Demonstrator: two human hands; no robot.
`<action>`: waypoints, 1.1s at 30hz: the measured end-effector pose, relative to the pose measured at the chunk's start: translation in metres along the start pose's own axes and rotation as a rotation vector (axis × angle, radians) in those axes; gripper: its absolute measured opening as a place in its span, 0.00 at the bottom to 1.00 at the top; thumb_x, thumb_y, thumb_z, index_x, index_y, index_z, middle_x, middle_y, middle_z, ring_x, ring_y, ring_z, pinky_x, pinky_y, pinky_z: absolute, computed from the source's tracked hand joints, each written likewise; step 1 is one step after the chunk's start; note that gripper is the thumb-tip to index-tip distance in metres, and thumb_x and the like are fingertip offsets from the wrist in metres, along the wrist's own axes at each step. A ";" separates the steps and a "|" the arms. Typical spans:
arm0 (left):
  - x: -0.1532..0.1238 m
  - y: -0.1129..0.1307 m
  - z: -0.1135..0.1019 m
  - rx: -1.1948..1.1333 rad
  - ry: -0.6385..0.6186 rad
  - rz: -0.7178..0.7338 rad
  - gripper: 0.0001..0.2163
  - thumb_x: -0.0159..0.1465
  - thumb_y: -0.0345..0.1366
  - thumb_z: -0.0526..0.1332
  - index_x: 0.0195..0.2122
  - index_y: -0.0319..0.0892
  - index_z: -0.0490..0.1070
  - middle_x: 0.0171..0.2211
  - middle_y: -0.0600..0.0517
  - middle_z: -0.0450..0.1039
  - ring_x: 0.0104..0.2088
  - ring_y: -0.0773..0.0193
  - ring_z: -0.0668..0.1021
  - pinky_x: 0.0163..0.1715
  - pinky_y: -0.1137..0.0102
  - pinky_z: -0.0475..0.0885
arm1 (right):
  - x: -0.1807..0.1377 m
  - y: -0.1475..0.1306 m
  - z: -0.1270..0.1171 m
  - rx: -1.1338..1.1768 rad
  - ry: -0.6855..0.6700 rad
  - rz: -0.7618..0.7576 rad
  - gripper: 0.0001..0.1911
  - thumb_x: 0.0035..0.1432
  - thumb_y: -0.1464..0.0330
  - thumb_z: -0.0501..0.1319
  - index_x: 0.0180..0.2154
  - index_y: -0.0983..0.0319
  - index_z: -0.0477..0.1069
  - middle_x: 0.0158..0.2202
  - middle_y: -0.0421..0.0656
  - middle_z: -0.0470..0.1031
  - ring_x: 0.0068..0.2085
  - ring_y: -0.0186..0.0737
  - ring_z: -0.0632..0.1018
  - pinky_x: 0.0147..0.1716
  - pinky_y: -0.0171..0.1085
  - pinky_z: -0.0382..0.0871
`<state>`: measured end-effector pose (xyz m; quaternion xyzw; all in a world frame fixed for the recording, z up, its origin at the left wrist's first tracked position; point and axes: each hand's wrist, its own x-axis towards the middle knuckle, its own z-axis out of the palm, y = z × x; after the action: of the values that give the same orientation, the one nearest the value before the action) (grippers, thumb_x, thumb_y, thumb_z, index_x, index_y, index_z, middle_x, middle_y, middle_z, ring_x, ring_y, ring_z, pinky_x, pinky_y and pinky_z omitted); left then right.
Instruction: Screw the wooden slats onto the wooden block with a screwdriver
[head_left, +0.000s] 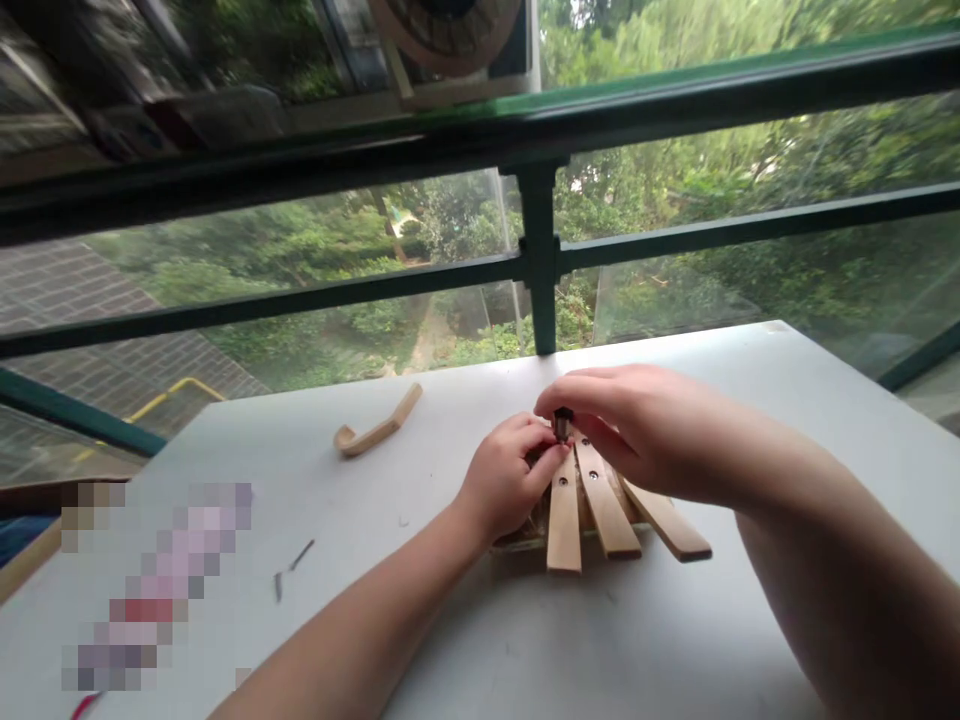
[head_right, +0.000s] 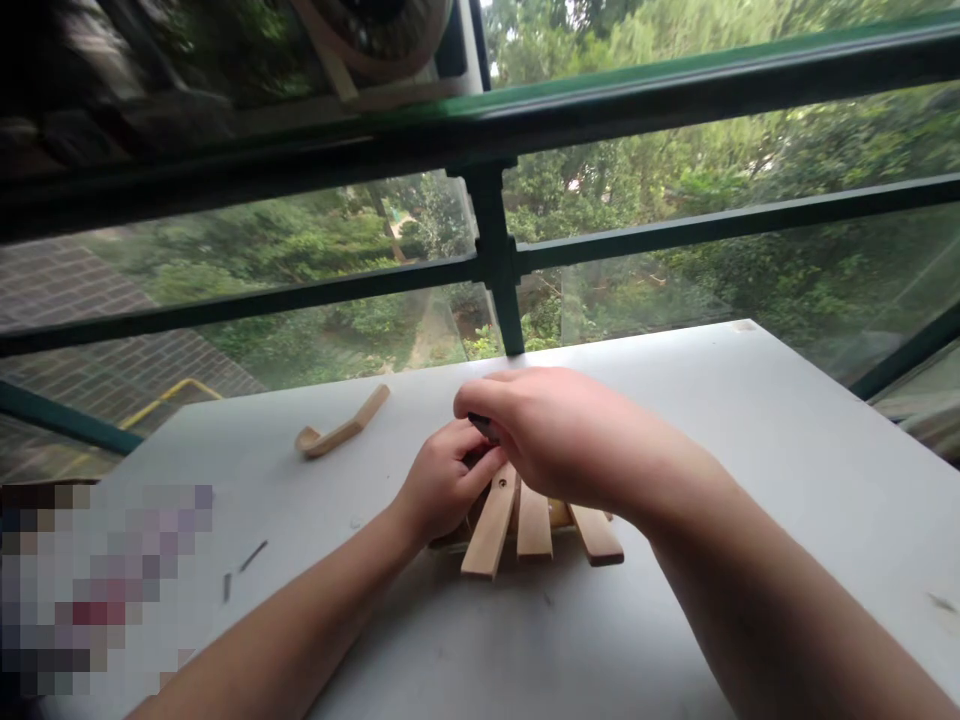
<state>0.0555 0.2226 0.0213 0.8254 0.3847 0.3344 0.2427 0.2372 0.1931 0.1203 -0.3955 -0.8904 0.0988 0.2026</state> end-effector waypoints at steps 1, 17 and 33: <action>-0.001 -0.001 0.000 -0.019 0.002 -0.005 0.09 0.64 0.38 0.56 0.31 0.42 0.72 0.33 0.49 0.73 0.37 0.61 0.73 0.40 0.66 0.68 | 0.001 0.000 0.002 -0.013 0.008 0.009 0.16 0.55 0.76 0.53 0.44 0.58 0.68 0.35 0.41 0.73 0.32 0.35 0.70 0.31 0.33 0.58; -0.022 -0.055 0.000 -0.528 0.591 -0.324 0.11 0.63 0.41 0.54 0.39 0.41 0.70 0.36 0.50 0.73 0.38 0.66 0.75 0.38 0.71 0.71 | 0.001 -0.003 0.004 -0.115 0.063 0.048 0.11 0.58 0.73 0.51 0.42 0.59 0.67 0.33 0.41 0.74 0.32 0.36 0.71 0.31 0.34 0.57; -0.025 -0.061 0.002 -0.499 0.138 -0.195 0.11 0.59 0.33 0.58 0.40 0.40 0.76 0.51 0.46 0.70 0.54 0.56 0.72 0.57 0.62 0.64 | 0.009 0.002 0.012 -0.260 0.180 0.194 0.07 0.55 0.62 0.60 0.33 0.59 0.69 0.23 0.38 0.71 0.23 0.34 0.68 0.24 0.33 0.53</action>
<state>0.0155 0.2383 -0.0293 0.6744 0.3838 0.4492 0.4429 0.2276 0.2003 0.1111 -0.5095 -0.8317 -0.0338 0.2181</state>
